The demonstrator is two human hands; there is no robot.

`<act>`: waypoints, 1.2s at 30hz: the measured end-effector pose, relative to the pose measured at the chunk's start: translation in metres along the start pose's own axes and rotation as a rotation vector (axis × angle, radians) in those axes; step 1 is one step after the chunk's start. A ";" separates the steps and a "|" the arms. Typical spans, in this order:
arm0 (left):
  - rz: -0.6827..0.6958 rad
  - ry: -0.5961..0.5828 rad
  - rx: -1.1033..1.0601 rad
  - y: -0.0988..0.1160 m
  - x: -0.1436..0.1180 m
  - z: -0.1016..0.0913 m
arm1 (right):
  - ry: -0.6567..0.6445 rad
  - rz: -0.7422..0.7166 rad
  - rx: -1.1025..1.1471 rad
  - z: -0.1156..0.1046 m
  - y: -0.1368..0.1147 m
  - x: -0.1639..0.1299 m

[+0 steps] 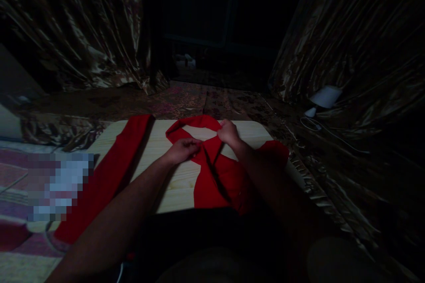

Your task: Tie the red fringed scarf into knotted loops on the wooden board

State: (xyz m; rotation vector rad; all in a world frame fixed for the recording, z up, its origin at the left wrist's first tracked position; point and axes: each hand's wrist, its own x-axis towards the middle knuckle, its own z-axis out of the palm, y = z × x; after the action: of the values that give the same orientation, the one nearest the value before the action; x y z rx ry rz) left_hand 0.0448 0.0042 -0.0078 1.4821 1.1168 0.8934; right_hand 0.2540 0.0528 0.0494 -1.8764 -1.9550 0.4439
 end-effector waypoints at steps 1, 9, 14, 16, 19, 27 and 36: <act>0.023 0.027 0.057 0.001 -0.001 0.000 | 0.009 0.011 -0.149 -0.006 0.004 0.001; 0.159 0.781 1.048 0.034 0.003 -0.033 | -0.093 -0.095 -0.357 -0.017 0.003 0.024; -0.123 0.382 1.220 0.038 0.038 -0.076 | -0.114 -0.184 -0.457 -0.010 -0.014 0.042; -0.139 0.314 1.237 0.034 0.049 -0.085 | -0.091 -0.197 -0.441 -0.009 -0.012 0.048; -0.113 0.385 1.250 0.028 0.058 -0.088 | 0.005 -0.211 -0.318 -0.010 0.002 0.061; -0.151 0.262 1.194 0.014 0.072 -0.085 | -0.108 -0.184 0.158 -0.002 0.043 0.083; 0.021 0.251 0.548 0.000 0.070 -0.105 | -0.091 0.000 0.768 -0.006 0.057 0.078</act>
State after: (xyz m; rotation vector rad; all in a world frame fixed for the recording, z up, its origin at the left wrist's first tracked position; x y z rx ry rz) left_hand -0.0333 0.1019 0.0115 1.8561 1.6258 0.8417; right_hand 0.3046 0.1329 0.0320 -1.3651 -1.5065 1.1072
